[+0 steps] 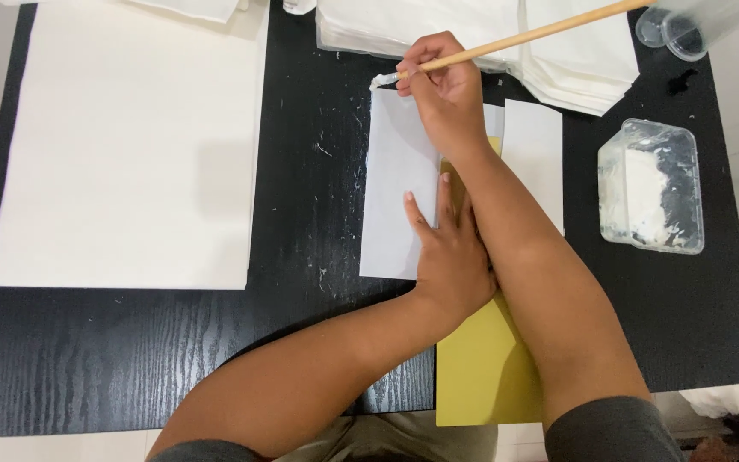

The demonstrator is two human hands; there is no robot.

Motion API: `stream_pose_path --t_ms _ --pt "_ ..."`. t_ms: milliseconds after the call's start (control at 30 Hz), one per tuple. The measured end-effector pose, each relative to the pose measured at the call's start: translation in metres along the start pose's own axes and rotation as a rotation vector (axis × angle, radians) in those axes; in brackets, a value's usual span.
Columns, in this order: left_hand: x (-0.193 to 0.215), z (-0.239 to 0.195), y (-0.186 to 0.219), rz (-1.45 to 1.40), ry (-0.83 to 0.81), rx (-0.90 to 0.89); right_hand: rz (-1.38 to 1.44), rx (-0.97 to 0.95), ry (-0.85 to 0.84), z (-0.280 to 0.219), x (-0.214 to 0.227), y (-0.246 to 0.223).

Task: The person applies white adhesive to a sheet of white paper using a brush, then folds the paper over a yellow rectangular object to wrap it. The person smooths the paper and folds the edges to secure the wrap.

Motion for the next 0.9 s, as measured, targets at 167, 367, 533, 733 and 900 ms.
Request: stream_pose_path --t_ms 167,367,533,733,900 --pt "0.002 0.000 -0.001 0.003 -0.012 -0.021 0.054 0.124 0.069 0.000 0.008 -0.012" --pt "0.005 0.001 0.000 -0.025 -0.008 -0.060 0.311 0.121 0.337 0.003 0.043 -0.048" --pt "0.006 0.001 -0.001 -0.055 0.005 -0.019 0.455 0.237 0.254 -0.019 0.080 -0.097" --pt "-0.009 -0.003 0.001 0.018 0.265 0.000 -0.034 0.031 0.273 -0.073 0.119 -0.151" --pt "-0.011 -0.003 0.002 0.038 0.269 -0.013 -0.098 -0.021 0.202 -0.136 0.196 -0.132"
Point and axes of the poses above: each hand's wrist, its own z-axis towards the middle knuckle, its own x-axis out of the back of the hand, y = z × x, the point moved 4 cm from there along z, towards the middle knuckle, and after that the axes turned 9 degrees about -x, right-handed, at the moved point
